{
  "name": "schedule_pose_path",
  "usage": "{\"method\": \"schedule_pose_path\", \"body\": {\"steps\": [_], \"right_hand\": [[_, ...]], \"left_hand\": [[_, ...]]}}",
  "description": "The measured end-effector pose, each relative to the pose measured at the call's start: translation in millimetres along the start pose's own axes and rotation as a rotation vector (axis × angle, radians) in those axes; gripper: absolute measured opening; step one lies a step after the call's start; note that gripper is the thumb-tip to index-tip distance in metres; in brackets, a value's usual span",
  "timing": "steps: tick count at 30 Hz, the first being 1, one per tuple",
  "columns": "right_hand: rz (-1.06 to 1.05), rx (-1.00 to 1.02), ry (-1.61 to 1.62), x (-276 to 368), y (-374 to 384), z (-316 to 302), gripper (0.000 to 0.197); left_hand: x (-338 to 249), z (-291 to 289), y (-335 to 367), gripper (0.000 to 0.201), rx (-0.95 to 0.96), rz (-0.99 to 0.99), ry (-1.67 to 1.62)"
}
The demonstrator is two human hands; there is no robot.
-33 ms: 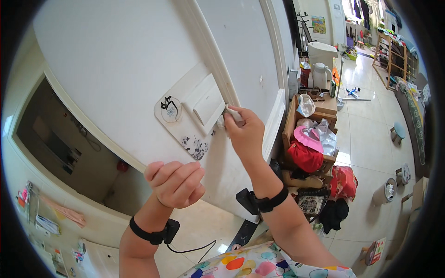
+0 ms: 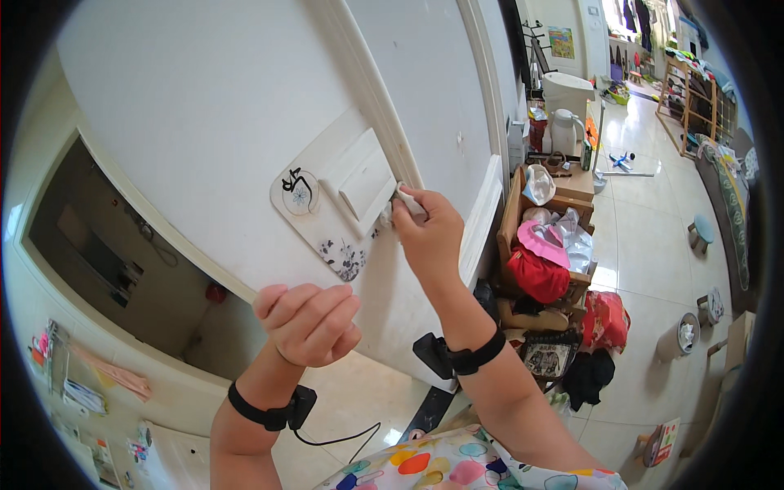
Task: The person wipes a specific area on a white door with a tissue. They then move to a bathroom sink, wet the tissue under running water, and return to the door to continue wiping the same area.
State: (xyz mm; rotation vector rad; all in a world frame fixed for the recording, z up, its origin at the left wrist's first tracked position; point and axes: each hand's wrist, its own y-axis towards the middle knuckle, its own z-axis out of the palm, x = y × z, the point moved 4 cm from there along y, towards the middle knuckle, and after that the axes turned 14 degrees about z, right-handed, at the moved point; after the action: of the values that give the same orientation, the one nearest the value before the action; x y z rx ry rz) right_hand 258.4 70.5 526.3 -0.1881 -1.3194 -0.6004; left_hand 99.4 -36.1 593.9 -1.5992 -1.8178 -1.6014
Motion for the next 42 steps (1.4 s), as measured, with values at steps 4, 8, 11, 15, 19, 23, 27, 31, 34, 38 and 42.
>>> {"method": "schedule_pose_path", "body": {"steps": [4,8,11,15,19,23,27,31,34,38,42], "right_hand": [[-0.224,-0.087,-0.063,8.1,-13.7,3.4,0.015],[-0.225,0.019,-0.07,11.0,-39.4,5.2,0.015],[-0.322,0.046,-0.046,13.4,-57.0,7.2,0.015],[-0.431,0.085,-0.004,11.5,-55.7,8.3,0.015],[-0.394,0.003,-0.12,6.9,-30.3,5.2,0.015],[-0.278,-0.07,-0.107,4.4,-9.3,2.7,0.013],[-0.22,-0.146,-0.103,4.6,2.0,-0.2,0.01],[-0.286,-0.153,-0.133,7.5,-7.2,2.8,0.015],[-0.359,-0.104,-0.107,8.7,-29.1,7.5,0.021],[-0.466,0.026,-0.087,9.3,-53.0,11.0,0.027],[-0.507,0.063,-0.079,13.1,-64.5,10.7,0.028]], "left_hand": [[-0.6,-0.2,-0.6,0.016,0.003,-0.004,0.0],[-1.1,-0.6,-1.3,0.015,0.016,-0.012,-0.001],[-1.1,-0.5,-1.8,0.015,0.03,-0.01,0.001],[-1.1,-0.4,-2.3,0.015,0.032,-0.002,0.002],[-2.2,-0.4,-4.0,0.016,0.056,0.015,-0.017],[-1.9,-0.3,-5.3,0.016,0.054,0.022,-0.016],[-1.8,0.3,-5.0,0.016,0.051,0.015,-0.011],[-2.3,0.1,-3.3,0.015,0.041,0.011,-0.005],[-2.0,0.5,-2.0,0.015,0.018,-0.003,-0.001],[-1.6,1.3,-1.7,0.014,-0.003,-0.003,-0.009],[-1.5,1.4,-2.4,0.013,0.002,0.021,-0.011]]}}
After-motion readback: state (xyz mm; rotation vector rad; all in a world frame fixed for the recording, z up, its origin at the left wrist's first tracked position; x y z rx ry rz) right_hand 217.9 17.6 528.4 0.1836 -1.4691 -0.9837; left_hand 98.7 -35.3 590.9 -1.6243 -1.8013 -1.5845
